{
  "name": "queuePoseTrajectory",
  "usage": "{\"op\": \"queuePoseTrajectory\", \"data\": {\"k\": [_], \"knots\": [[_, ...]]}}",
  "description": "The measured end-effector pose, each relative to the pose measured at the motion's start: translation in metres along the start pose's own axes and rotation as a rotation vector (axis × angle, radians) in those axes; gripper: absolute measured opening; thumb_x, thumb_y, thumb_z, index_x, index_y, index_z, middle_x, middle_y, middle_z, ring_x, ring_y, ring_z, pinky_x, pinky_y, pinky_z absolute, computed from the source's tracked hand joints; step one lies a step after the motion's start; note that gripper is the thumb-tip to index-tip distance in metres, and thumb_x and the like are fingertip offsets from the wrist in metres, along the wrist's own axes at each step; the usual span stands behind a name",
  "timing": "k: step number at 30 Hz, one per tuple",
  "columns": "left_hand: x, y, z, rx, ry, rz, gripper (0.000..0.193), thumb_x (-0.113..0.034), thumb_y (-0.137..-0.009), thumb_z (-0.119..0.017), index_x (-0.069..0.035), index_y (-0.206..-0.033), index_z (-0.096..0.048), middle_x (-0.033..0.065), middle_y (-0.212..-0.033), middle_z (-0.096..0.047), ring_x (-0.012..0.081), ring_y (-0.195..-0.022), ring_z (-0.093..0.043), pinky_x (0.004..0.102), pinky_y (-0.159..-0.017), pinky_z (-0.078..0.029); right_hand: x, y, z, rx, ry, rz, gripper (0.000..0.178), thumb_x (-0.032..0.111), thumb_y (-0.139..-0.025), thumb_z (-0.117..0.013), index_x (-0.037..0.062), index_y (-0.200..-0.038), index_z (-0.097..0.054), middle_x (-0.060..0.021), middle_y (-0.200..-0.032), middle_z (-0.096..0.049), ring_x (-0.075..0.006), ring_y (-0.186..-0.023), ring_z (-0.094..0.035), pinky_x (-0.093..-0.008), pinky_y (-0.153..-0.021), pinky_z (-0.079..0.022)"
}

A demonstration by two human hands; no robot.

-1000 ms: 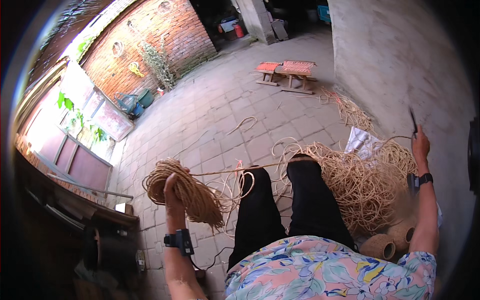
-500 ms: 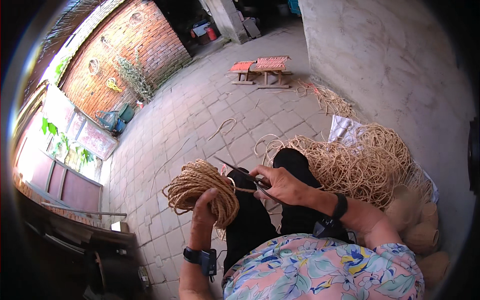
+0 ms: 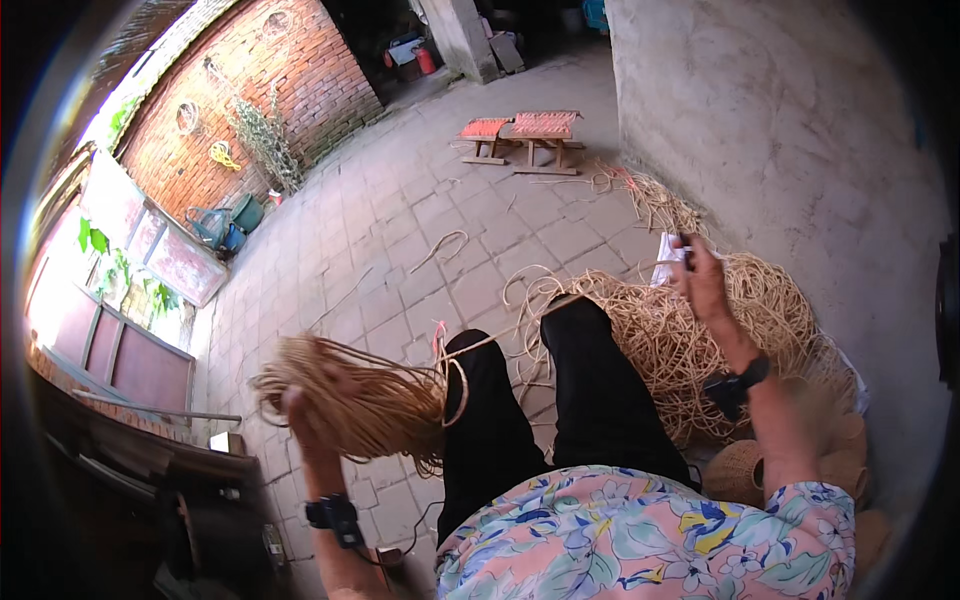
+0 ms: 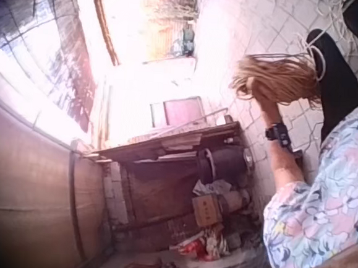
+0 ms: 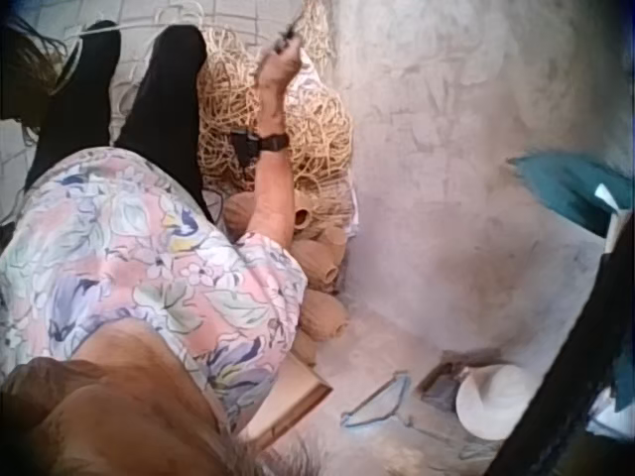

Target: Using a pair of scissors to cut individual strands of a large bundle of thin rope or twine.

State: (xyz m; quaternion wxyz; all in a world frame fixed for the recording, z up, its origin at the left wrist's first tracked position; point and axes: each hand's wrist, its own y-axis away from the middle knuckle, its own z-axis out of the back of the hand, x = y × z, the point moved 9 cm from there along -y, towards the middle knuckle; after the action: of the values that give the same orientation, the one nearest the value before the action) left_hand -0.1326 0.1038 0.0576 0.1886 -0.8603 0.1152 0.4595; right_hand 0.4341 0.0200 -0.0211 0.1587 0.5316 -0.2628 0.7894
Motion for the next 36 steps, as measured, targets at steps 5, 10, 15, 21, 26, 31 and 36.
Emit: {"op": "queuePoseTrajectory", "data": {"k": [5,10,15,21,26,31,36], "knots": [[-0.111,-0.002,0.092,-0.289,0.140,-0.371,0.048,-0.026,-0.091,-0.059,-0.006,-0.134,-0.049,0.0098,-0.113,-0.063,0.0208,-0.096,-0.062,0.0389,-0.087,-0.050,-0.055,-0.006,0.147,-0.378,0.706,0.024,0.030,0.011,-0.087,-0.066,0.0174,-0.115,-0.055,-0.0092,-0.075,-0.067,-0.0245,-0.068,-0.068,-0.0374,-0.058,-0.053],[-0.147,0.008,0.100,-0.390,0.254,-0.495,0.049,-0.029,-0.090,-0.062,-0.004,-0.130,-0.051,0.0083,-0.111,-0.063,0.0190,-0.095,-0.062,0.0356,-0.088,-0.051,-0.101,-0.001,0.258,-0.597,1.108,-0.119,0.037,0.014,-0.086,-0.065,0.0141,-0.121,-0.054,-0.0154,-0.083,-0.070,-0.0352,-0.073,-0.068,-0.0453,-0.063,-0.053],[-0.133,-0.003,0.014,-0.100,0.263,-0.368,0.052,-0.030,-0.090,-0.061,-0.003,-0.132,-0.048,0.0066,-0.105,-0.061,0.0175,-0.093,-0.061,0.0350,-0.088,-0.051,-0.135,-0.002,0.216,-0.351,1.170,-0.271,0.037,0.013,-0.083,-0.062,0.0114,-0.120,-0.057,-0.0173,-0.086,-0.070,-0.0370,-0.078,-0.068,-0.0458,-0.068,-0.053],[-0.110,-0.019,-0.062,0.083,0.219,-0.245,0.059,-0.032,-0.093,-0.057,-0.005,-0.142,-0.037,0.0064,-0.103,-0.058,0.0180,-0.092,-0.059,0.0355,-0.087,-0.050,-0.031,0.022,-0.032,0.112,0.301,0.228,0.043,0.005,-0.079,-0.069,0.0168,-0.118,-0.057,-0.0090,-0.100,-0.069,-0.0293,-0.091,-0.068,-0.0365,-0.077,-0.054],[-0.102,-0.022,-0.104,0.232,0.187,-0.189,0.064,-0.034,-0.092,-0.057,-0.005,-0.144,-0.033,0.0077,-0.103,-0.058,0.0187,-0.090,-0.058,0.0362,-0.083,-0.049,0.047,0.040,-0.147,0.315,0.262,0.433,0.039,0.008,-0.076,-0.066,0.0128,-0.112,-0.052,-0.0130,-0.093,-0.066,-0.0357,-0.086,-0.065,-0.0440,-0.071,-0.052],[-0.103,-0.008,-0.154,0.359,0.226,-0.166,0.076,-0.028,-0.090,-0.060,-0.003,-0.150,-0.021,0.0014,-0.094,-0.047,0.0120,-0.081,-0.046,0.0327,-0.075,-0.037,0.056,0.024,-0.231,0.443,0.228,0.462,0.050,0.006,-0.072,-0.058,0.0157,-0.120,-0.051,-0.0158,-0.092,-0.066,-0.0388,-0.087,-0.065,-0.0470,-0.072,-0.052],[-0.120,0.009,-0.205,0.410,0.227,-0.149,0.077,-0.025,-0.088,-0.064,-0.004,-0.150,-0.022,-0.0008,-0.088,-0.046,0.0121,-0.070,-0.044,0.0326,-0.071,-0.037,0.044,0.037,-0.299,0.608,0.174,0.486,0.058,0.014,-0.073,-0.061,0.0192,-0.130,-0.049,-0.0176,-0.093,-0.066,-0.0393,-0.089,-0.065,-0.0467,-0.073,-0.051]]}}
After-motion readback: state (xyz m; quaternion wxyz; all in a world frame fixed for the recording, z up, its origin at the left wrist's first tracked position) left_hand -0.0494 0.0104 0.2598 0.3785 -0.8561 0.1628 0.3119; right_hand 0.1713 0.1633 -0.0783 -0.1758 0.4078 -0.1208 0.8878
